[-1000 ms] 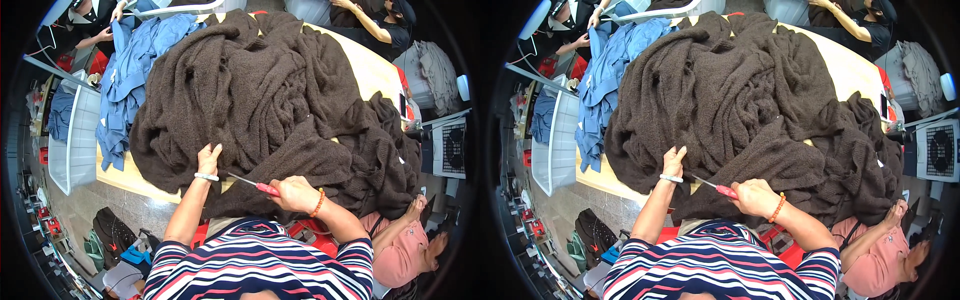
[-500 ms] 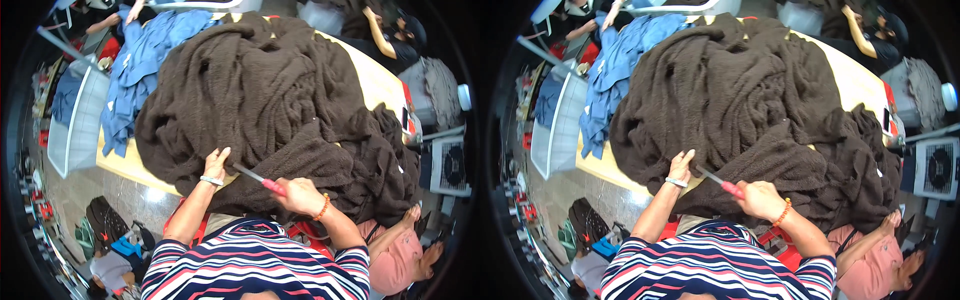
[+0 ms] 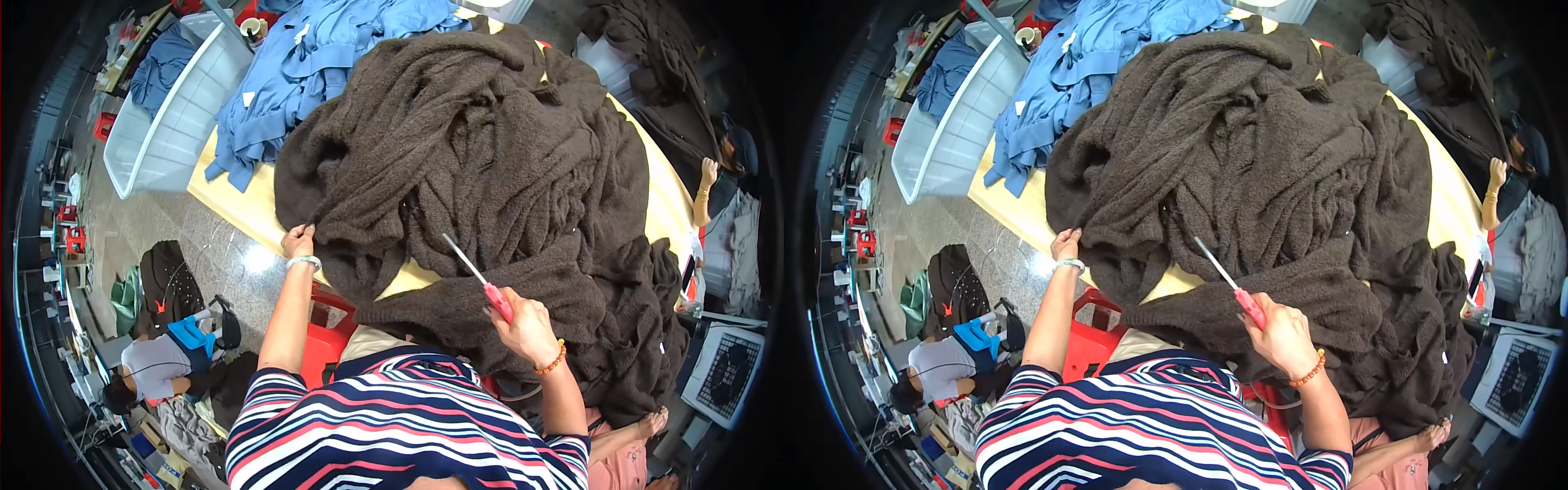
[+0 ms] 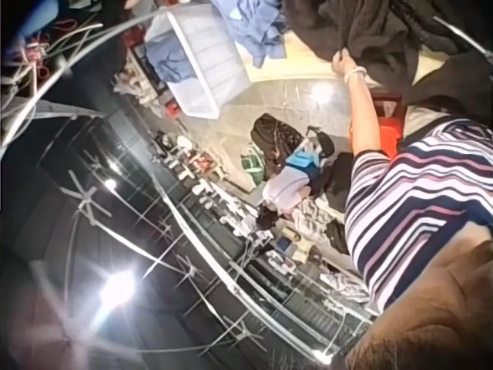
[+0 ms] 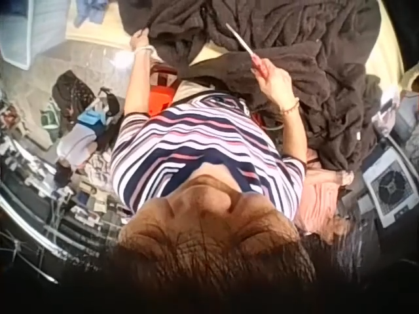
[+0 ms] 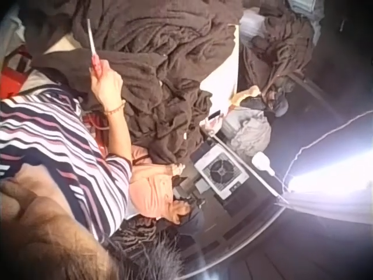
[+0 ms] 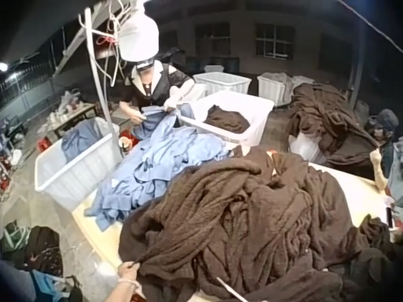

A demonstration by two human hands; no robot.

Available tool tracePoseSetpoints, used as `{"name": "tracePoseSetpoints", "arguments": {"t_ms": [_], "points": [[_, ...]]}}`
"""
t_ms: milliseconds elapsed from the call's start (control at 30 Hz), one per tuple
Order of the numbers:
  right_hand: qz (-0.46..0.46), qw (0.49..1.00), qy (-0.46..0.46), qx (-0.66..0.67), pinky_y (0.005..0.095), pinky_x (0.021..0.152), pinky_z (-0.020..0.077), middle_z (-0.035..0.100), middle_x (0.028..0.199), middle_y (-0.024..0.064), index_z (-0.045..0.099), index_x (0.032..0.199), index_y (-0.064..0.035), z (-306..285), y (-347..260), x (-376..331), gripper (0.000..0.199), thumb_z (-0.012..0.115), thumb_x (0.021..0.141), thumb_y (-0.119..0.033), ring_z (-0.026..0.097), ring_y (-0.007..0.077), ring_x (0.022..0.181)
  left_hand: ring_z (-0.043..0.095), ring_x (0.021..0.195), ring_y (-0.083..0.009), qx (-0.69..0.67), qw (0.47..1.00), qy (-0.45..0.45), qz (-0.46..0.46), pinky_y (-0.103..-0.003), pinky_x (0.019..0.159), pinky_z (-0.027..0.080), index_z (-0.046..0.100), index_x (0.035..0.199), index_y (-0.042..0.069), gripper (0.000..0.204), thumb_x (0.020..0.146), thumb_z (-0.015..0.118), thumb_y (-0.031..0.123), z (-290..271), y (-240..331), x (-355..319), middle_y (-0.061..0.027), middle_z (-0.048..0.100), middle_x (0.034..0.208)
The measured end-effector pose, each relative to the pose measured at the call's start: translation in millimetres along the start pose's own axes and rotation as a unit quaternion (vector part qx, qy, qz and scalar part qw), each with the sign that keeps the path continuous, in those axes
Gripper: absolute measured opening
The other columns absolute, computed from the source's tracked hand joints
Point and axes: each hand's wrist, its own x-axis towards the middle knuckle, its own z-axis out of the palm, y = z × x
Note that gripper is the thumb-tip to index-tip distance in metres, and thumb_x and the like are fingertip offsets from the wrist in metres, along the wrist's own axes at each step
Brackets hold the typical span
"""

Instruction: Trimming excess threads from manufactured sweaters using scissors.

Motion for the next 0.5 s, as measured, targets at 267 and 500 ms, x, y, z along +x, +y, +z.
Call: {"name": "tracePoseSetpoints", "arguments": {"t_ms": [267,500], "points": [[-0.043,0.998,-0.036,-0.025,0.0471,0.066,0.0517,0.063,0.07,0.0193,0.059,0.1,-0.0077,8.2,-10.4,11.0,0.018,0.06,0.087,-0.02,0.065,0.0386,0.071,0.06,0.082,-0.0141,-0.168,0.982,-0.075,0.028,-0.028,0.078,0.049,0.066,0.091,0.0,0.012,0.082,0.072,0.004,11.1,38.6,-0.7,-0.0068,0.067,0.09],[-0.047,0.997,-0.049,-0.04,0.0487,0.068,0.052,0.064,0.071,0.0204,0.058,0.097,-0.006,22.3,3.4,11.2,0.02,0.062,0.086,-0.022,0.066,0.0397,0.072,0.062,0.104,-0.0218,-0.488,0.779,-0.386,0.073,-0.035,0.095,0.048,0.054,0.108,0.005,0.02,0.089,0.058,0.0,-71.7,231.2,-63.0,-0.0116,0.064,0.109]]}}
